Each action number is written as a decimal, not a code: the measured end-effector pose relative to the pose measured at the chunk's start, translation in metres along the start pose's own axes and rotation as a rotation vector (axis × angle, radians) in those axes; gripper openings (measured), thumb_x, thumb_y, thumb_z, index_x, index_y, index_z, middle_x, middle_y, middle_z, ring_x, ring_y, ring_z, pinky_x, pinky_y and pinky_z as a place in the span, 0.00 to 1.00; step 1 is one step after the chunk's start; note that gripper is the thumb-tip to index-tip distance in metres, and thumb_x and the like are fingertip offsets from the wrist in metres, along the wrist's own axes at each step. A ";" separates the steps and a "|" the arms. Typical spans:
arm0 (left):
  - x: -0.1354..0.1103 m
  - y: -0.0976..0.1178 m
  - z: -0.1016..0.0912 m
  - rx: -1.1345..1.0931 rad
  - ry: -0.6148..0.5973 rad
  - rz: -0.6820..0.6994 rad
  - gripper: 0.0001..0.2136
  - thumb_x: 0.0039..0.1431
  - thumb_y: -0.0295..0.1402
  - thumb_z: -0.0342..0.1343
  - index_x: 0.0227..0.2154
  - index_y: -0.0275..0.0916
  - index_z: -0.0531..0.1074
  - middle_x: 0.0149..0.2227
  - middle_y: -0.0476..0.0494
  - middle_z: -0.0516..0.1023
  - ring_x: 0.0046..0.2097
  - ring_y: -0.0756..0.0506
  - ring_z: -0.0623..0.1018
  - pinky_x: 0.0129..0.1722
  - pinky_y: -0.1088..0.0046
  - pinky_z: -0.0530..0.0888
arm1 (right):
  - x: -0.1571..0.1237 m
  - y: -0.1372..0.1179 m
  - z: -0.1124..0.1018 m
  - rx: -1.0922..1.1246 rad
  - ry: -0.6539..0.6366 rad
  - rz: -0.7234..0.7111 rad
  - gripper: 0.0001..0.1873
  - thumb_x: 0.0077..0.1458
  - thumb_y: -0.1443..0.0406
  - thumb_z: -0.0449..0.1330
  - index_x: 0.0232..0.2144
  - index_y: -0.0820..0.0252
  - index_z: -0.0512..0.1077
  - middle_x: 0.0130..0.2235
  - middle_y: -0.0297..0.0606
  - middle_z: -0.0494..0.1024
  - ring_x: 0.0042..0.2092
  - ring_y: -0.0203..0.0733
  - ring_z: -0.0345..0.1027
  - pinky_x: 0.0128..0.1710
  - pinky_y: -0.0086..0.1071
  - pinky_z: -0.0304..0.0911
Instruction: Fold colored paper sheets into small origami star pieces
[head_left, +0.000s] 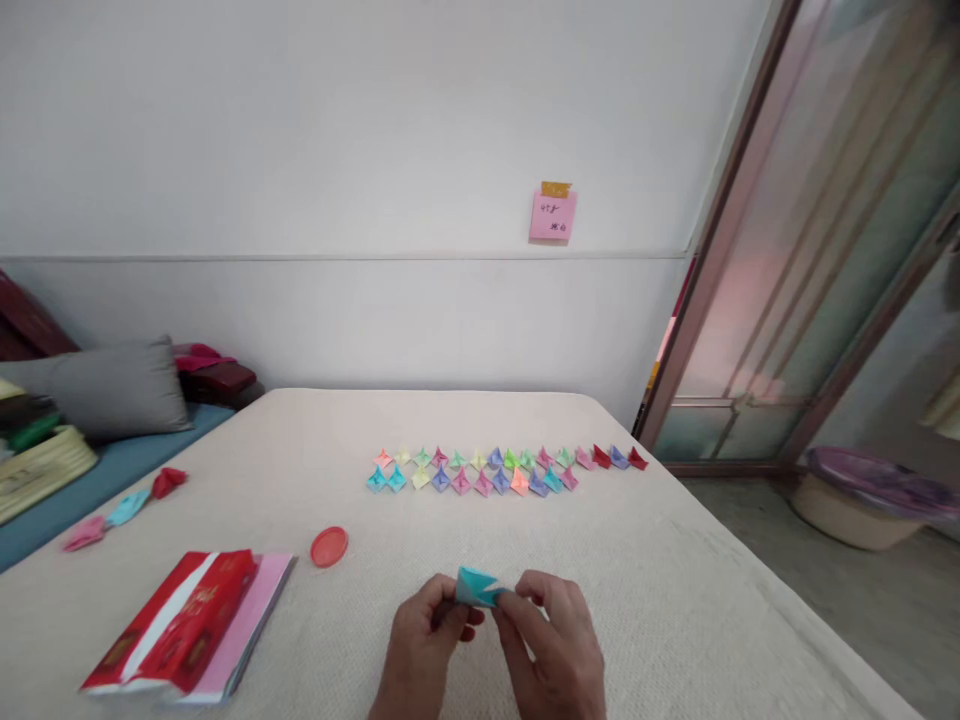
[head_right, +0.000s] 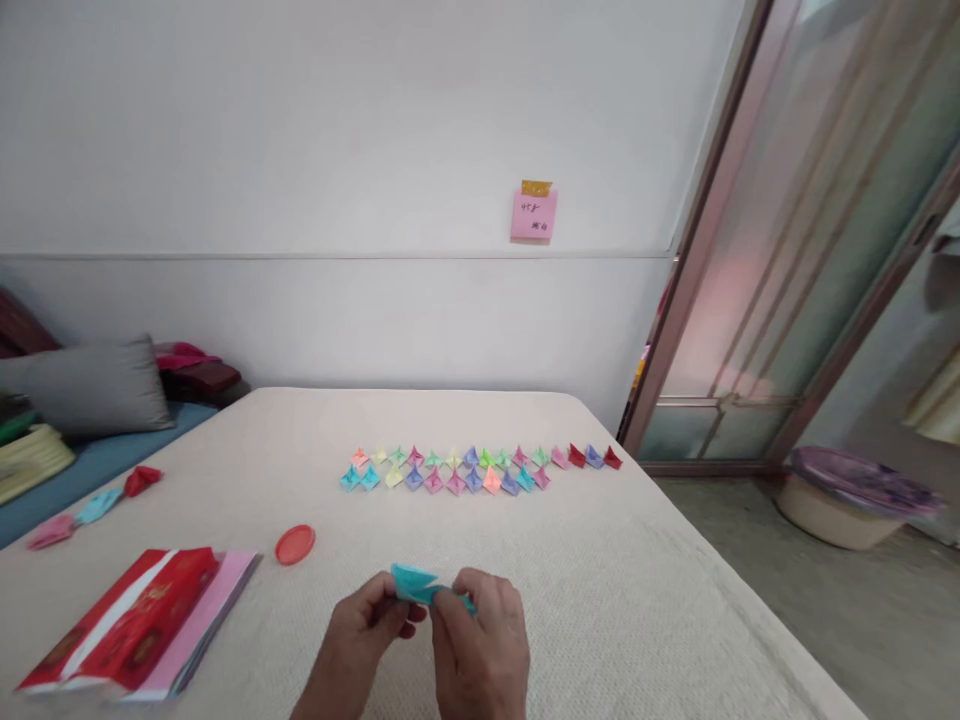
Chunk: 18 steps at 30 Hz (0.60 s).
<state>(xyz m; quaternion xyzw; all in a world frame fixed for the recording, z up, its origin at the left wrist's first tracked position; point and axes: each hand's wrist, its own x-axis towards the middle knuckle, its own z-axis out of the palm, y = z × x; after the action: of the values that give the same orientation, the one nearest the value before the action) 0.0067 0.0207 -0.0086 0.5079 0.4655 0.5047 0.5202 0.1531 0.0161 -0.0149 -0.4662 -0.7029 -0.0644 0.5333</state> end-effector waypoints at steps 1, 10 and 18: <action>0.000 -0.001 0.000 -0.011 0.012 0.004 0.05 0.54 0.33 0.56 0.28 0.38 0.75 0.27 0.46 0.79 0.32 0.45 0.75 0.34 0.71 0.71 | -0.001 -0.001 0.001 -0.020 0.001 -0.024 0.09 0.55 0.70 0.55 0.29 0.55 0.74 0.28 0.38 0.71 0.29 0.42 0.62 0.28 0.34 0.59; 0.005 0.005 -0.019 0.071 0.043 0.101 0.09 0.50 0.32 0.58 0.35 0.42 0.79 0.35 0.46 0.81 0.40 0.42 0.76 0.41 0.69 0.71 | -0.002 0.000 -0.001 0.213 -0.209 -0.031 0.10 0.58 0.73 0.48 0.36 0.56 0.67 0.40 0.41 0.78 0.36 0.36 0.75 0.32 0.23 0.68; -0.005 0.014 -0.028 -0.157 0.100 0.106 0.22 0.50 0.30 0.58 0.51 0.44 0.68 0.50 0.41 0.75 0.51 0.39 0.73 0.45 0.68 0.71 | 0.003 -0.002 -0.005 0.255 -0.292 -0.044 0.10 0.54 0.75 0.49 0.32 0.55 0.64 0.38 0.41 0.78 0.32 0.37 0.74 0.25 0.23 0.66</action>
<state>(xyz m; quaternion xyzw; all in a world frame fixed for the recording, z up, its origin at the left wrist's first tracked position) -0.0218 0.0174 0.0041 0.4637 0.4222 0.5912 0.5071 0.1549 0.0136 -0.0097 -0.3838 -0.7853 0.0821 0.4788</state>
